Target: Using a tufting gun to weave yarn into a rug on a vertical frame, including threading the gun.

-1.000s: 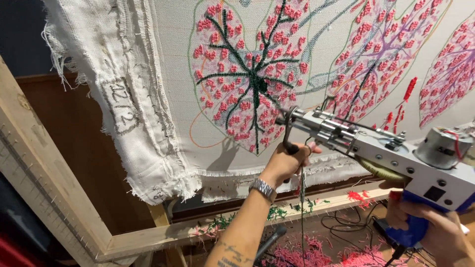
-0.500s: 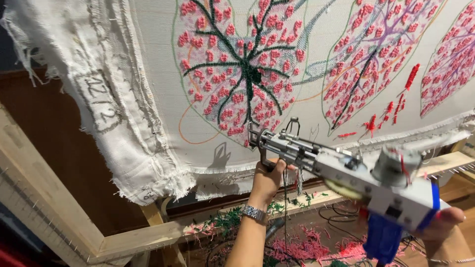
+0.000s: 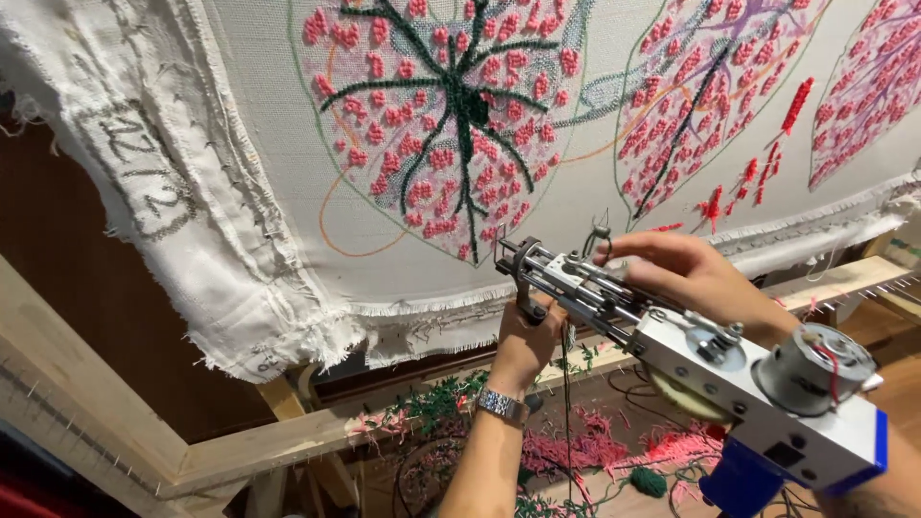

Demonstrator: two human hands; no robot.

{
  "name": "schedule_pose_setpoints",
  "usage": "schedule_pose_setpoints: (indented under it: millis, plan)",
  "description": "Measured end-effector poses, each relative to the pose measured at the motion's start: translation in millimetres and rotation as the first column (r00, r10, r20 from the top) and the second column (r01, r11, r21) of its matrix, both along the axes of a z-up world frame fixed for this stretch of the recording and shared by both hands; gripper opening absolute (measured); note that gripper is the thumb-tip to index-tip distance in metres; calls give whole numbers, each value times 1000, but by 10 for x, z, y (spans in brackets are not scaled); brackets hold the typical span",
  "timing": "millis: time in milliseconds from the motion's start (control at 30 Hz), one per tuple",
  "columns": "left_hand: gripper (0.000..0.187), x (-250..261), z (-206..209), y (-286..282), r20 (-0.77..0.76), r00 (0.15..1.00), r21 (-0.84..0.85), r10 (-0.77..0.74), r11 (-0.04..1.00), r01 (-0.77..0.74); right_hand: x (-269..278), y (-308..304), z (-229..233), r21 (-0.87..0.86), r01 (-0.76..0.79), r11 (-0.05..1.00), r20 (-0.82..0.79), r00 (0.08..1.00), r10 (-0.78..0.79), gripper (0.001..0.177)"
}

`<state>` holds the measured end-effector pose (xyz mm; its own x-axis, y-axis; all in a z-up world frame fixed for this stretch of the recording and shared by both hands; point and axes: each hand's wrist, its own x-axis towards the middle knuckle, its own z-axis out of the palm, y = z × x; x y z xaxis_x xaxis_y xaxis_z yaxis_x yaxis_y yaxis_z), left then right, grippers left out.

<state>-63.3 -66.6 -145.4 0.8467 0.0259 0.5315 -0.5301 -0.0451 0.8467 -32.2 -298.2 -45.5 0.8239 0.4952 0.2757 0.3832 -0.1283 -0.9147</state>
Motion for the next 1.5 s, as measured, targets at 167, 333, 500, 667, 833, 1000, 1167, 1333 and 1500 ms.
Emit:
schedule_pose_setpoints:
  millis: [167, 333, 500, 667, 833, 1000, 1167, 1333, 1500]
  plan:
    - [12, 477, -560, 31, 139, 940, -404, -311, 849, 341, 103, 114, 200, -22, -209, 978, 3, 978, 209, 24]
    - [25, 757, -958, 162, 105, 924, -528, -367, 767, 364, -6, 63, 402, 371, -291, 882, -232, 891, 391, 16]
    - [27, 698, -852, 261, -18, 940, -471, -342, 832, 293, 20, -131, 298, 606, -423, 673, -133, 781, 611, 21]
    - [33, 605, -764, 309, -89, 982, -262, -168, 955, 140, 61, -157, 109, 742, -56, 669, -208, 928, 308, 17]
    - [31, 414, -551, 333, -8, 979, -236, -205, 952, 198, 307, -131, -344, 298, 209, 931, -133, 975, -176, 23]
    - [24, 256, -345, 331, -219, 958, -230, -188, 964, 136, 374, 89, -854, -270, 376, 886, 272, 913, -305, 59]
    - [21, 213, -234, 214, -62, 962, -239, -267, 940, 245, 1164, 206, -1870, 574, 219, 789, -714, 605, 352, 54]
    - [19, 202, -173, 125, -56, 992, -127, -112, 986, 104, 954, -65, -1820, 574, 103, 812, -528, 805, 271, 54]
    - [17, 249, -216, 71, -19, 992, -114, -127, 986, 124, 614, -230, -1609, 505, -48, 862, -233, 954, 189, 55]
